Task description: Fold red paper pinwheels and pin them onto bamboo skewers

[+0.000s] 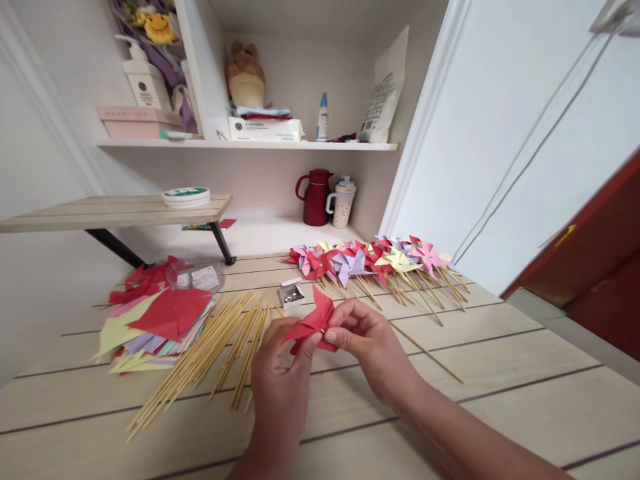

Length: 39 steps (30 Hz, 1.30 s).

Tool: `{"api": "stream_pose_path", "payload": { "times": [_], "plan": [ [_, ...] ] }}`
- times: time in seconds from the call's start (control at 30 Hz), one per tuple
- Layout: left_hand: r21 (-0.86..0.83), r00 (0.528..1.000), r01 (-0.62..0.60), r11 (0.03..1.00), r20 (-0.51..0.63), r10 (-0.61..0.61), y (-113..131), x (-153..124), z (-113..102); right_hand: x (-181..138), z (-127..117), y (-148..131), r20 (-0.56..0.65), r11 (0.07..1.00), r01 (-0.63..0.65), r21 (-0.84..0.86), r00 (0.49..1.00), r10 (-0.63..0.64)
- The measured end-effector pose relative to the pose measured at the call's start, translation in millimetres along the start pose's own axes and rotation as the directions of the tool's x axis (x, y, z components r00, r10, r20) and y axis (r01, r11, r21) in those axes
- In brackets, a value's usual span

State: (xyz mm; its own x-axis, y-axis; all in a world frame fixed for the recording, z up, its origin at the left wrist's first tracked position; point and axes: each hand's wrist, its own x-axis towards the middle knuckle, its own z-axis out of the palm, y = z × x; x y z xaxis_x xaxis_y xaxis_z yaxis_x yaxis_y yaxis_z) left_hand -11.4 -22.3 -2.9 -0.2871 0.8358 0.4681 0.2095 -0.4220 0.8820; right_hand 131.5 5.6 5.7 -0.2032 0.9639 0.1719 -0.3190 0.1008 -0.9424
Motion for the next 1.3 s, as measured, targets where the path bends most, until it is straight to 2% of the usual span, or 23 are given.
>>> {"api": "stream_pose_path", "payload": {
  "times": [0.1,0.33,0.53,0.63,0.83,1.1,1.2,1.3],
  "plan": [
    [-0.005,1.000,0.001,1.000,-0.005,-0.001,0,-1,0,0,1,-1,-0.009,0.998,-0.016,0.067,1.000,0.016],
    [0.049,0.996,-0.075,0.996,-0.046,0.077,-10,-3,2,3,1,-2,-0.035,0.996,-0.046,0.074,0.998,0.049],
    [0.029,0.999,-0.017,0.999,0.048,0.015,-1,-8,7,3,-2,2,-0.073,0.994,-0.059,0.091,0.995,0.065],
    [-0.014,0.995,0.051,0.999,0.081,-0.050,-1,-9,10,4,-3,3,-0.088,0.990,-0.067,0.126,0.993,0.078],
    [-0.077,0.966,0.251,0.965,0.081,-0.245,-13,-5,8,5,0,8,-0.031,0.984,-0.091,0.156,0.995,0.097],
    [-0.114,0.885,0.465,0.878,0.056,-0.462,-19,-3,11,10,2,20,-0.046,0.985,-0.106,0.136,0.993,0.113],
    [-0.129,0.858,0.513,0.849,0.047,-0.512,-20,-3,12,10,1,24,-0.064,0.996,-0.075,0.046,0.995,0.078],
    [-0.186,0.835,0.548,0.815,0.062,-0.547,-21,-3,11,9,0,27,-0.040,0.988,0.039,-0.151,0.998,-0.046]
  ]
}}
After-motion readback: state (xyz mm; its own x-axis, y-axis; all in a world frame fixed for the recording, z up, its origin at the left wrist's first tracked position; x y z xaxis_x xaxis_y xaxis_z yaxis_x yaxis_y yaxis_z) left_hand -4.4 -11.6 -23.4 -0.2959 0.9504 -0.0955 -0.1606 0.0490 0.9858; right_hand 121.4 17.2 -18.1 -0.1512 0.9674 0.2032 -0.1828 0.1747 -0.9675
